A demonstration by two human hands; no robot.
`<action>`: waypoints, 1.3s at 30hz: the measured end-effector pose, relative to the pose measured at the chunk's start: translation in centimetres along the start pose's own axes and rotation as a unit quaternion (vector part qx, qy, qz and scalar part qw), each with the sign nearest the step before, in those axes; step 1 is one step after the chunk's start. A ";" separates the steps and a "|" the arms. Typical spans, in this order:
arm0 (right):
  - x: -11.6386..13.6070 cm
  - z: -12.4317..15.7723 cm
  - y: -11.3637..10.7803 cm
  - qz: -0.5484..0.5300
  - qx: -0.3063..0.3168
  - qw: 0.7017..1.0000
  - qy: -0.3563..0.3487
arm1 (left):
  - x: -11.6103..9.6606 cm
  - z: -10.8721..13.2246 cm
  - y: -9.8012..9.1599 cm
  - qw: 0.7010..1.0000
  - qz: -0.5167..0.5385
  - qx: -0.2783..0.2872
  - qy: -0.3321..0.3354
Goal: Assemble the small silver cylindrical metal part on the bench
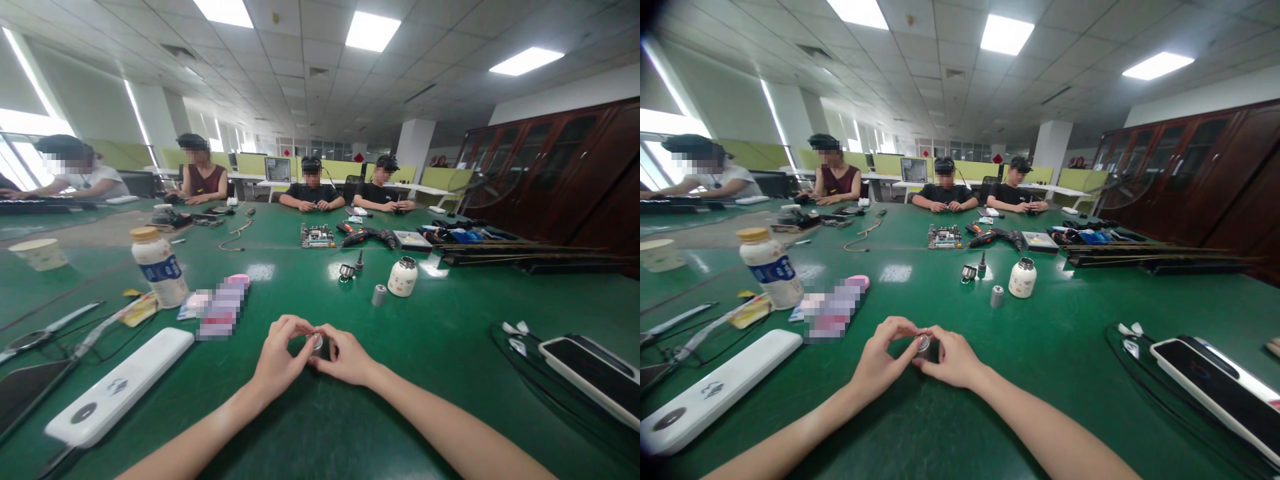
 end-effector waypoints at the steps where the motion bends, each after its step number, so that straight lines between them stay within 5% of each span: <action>1: 0.0 0.0 0.0 0.003 -0.003 1.000 -0.001 | 0.0 0.0 0.0 1.000 -0.003 0.002 0.002; 20: 0.3 0.1 -0.2 -0.009 -0.002 1.000 -0.007 | 0.8 0.1 0.2 1.000 -0.012 -0.020 -0.011; 29: 0.1 0.1 -0.1 0.012 -0.001 1.000 -0.003 | 0.7 0.3 0.5 0.998 0.030 0.047 -0.029; 39: -0.1 0.0 0.1 -0.016 0.005 1.000 -0.005 | 0.9 0.3 0.5 0.997 0.038 0.041 -0.051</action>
Point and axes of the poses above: each hand's wrist, its own z-axis away from the middle knuckle, its own y-axis out of the palm, x = y × z, the point moved 4 cm from there along -z, towards the middle knuckle, and after that the axes turned 11 degrees about z, right-handed, at the moved point
